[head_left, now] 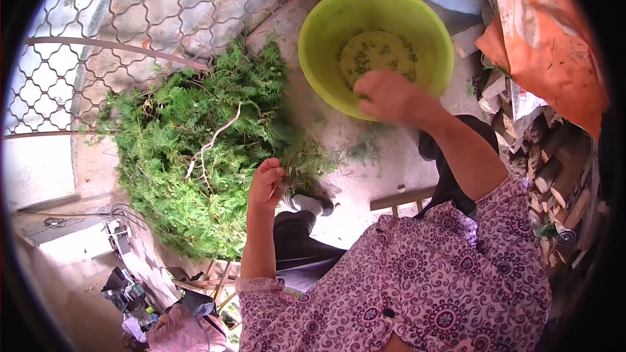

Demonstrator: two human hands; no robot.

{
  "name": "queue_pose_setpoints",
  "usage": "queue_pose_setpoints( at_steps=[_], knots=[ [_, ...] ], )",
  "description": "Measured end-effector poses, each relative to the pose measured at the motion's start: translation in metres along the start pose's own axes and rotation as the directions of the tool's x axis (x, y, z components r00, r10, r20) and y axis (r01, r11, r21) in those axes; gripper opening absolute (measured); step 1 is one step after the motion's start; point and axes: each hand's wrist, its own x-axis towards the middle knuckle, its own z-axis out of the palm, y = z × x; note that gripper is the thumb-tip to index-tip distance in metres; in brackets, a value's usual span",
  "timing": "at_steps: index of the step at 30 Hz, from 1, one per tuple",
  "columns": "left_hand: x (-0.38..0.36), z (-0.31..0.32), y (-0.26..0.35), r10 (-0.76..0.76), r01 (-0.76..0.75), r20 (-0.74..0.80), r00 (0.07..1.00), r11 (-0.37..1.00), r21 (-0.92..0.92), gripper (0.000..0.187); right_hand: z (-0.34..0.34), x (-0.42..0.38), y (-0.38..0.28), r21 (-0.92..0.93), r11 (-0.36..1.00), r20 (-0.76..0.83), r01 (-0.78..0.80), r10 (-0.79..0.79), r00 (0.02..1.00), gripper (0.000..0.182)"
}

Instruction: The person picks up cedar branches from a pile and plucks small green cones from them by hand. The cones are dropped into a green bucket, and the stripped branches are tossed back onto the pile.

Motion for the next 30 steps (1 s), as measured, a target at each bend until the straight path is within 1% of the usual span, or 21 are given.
queue_pose_setpoints(
  at_steps=[2, 3, 4, 5, 7, 8, 9, 10, 11, 12, 13, 15, 19, 21, 23, 24, 25, 26, 27, 29, 30],
  knots=[
    [-0.006, 0.011, 0.001, 0.059, -0.056, 0.053, 0.997, 0.996, -0.063, 0.017, 0.002, -0.001, -0.013, 0.093, 0.995, 0.094, 0.037, -0.046, 0.994, 0.027],
    [-0.004, 0.015, 0.001, 0.111, -0.098, 0.094, 0.989, 0.986, -0.132, 0.018, 0.006, 0.002, -0.018, 0.178, 0.984, 0.203, 0.002, -0.039, 0.978, 0.029],
    [0.001, 0.016, 0.003, 0.091, -0.022, 0.264, 0.960, 0.967, -0.255, 0.021, 0.012, 0.006, -0.023, 0.255, 0.966, 0.311, -0.044, -0.039, 0.950, 0.031],
    [0.006, 0.021, 0.002, 0.100, -0.025, 0.278, 0.955, 0.965, -0.262, 0.021, 0.019, 0.008, -0.027, 0.238, 0.970, 0.307, -0.043, -0.034, 0.951, 0.031],
    [0.016, 0.042, -0.003, 0.174, -0.101, 0.197, 0.965, 0.938, -0.332, 0.024, 0.032, 0.009, -0.033, 0.501, 0.863, 0.347, -0.072, -0.124, 0.930, 0.027],
    [0.021, 0.051, 0.000, 0.155, -0.049, 0.267, 0.951, 0.930, -0.365, 0.024, 0.035, 0.012, -0.037, 0.487, 0.870, 0.349, -0.071, -0.120, 0.929, 0.027],
    [0.024, 0.060, 0.002, 0.163, -0.051, 0.273, 0.948, 0.926, -0.374, 0.024, 0.037, 0.015, -0.040, 0.636, 0.735, 0.412, -0.235, -0.067, 0.909, 0.031],
    [0.025, 0.069, 0.004, 0.203, -0.132, 0.239, 0.950, 0.950, -0.282, 0.024, 0.040, 0.018, -0.043, 0.741, 0.548, 0.482, -0.389, -0.031, 0.876, 0.034],
    [0.027, 0.075, 0.004, 0.246, -0.210, 0.205, 0.947, 0.961, -0.183, 0.024, 0.043, 0.022, -0.044, 0.736, 0.554, 0.485, -0.389, -0.031, 0.874, 0.034],
    [0.031, 0.076, 0.005, 0.251, -0.239, 0.206, 0.946, 0.967, -0.084, 0.022, 0.046, 0.027, -0.045, 0.781, 0.453, 0.474, -0.430, 0.016, 0.880, 0.038],
    [0.031, 0.079, 0.004, 0.258, -0.245, 0.206, 0.944, 0.966, -0.088, 0.022, 0.048, 0.030, -0.046, 0.820, 0.344, 0.466, -0.457, 0.064, 0.883, 0.042],
    [0.028, 0.087, 0.003, 0.337, -0.395, 0.225, 0.914, 0.867, 0.305, 0.020, 0.047, 0.034, -0.047, 0.802, 0.405, 0.444, -0.439, 0.086, 0.892, 0.042],
    [0.026, 0.086, -0.008, 0.432, -0.501, 0.255, 0.865, 0.717, 0.484, 0.018, 0.061, 0.031, -0.047, 0.786, 0.492, 0.337, -0.375, 0.169, 0.926, 0.041],
    [0.022, 0.086, -0.006, 0.415, -0.482, 0.246, 0.876, 0.736, 0.475, 0.017, 0.060, 0.028, -0.050, 0.828, 0.432, 0.313, -0.357, 0.173, 0.934, 0.038],
    [0.020, 0.083, 0.004, 0.404, -0.415, 0.108, 0.908, 0.841, 0.346, 0.013, 0.055, 0.027, -0.051, 0.868, 0.369, 0.284, -0.333, 0.181, 0.942, 0.035],
    [0.023, 0.079, 0.007, 0.405, -0.418, 0.111, 0.907, 0.840, 0.345, 0.013, 0.053, 0.027, -0.050, 0.810, 0.467, 0.302, -0.354, 0.185, 0.935, 0.036],
    [0.028, 0.072, 0.008, 0.425, -0.412, 0.036, 0.905, 0.850, 0.329, 0.012, 0.050, 0.028, -0.050, 0.742, 0.559, 0.319, -0.370, 0.191, 0.928, 0.041],
    [0.031, 0.069, 0.009, 0.441, -0.408, -0.040, 0.897, 0.858, 0.312, 0.012, 0.047, 0.027, -0.052, 0.742, 0.561, 0.316, -0.367, 0.190, 0.929, 0.041],
    [0.031, 0.072, 0.010, 0.444, -0.411, -0.039, 0.895, 0.857, 0.310, 0.012, 0.044, 0.026, -0.055, 0.727, 0.589, 0.323, -0.351, 0.158, 0.933, 0.036],
    [0.032, 0.081, 0.010, 0.293, -0.288, -0.074, 0.953, 0.955, 0.071, 0.017, 0.045, 0.024, -0.059, 0.711, 0.619, 0.331, -0.334, 0.125, 0.935, 0.032],
    [0.034, 0.080, 0.008, 0.292, -0.287, -0.075, 0.953, 0.955, 0.068, 0.017, 0.048, 0.023, -0.061, 0.671, 0.712, 0.223, -0.207, 0.072, 0.972, 0.028]
  ],
)
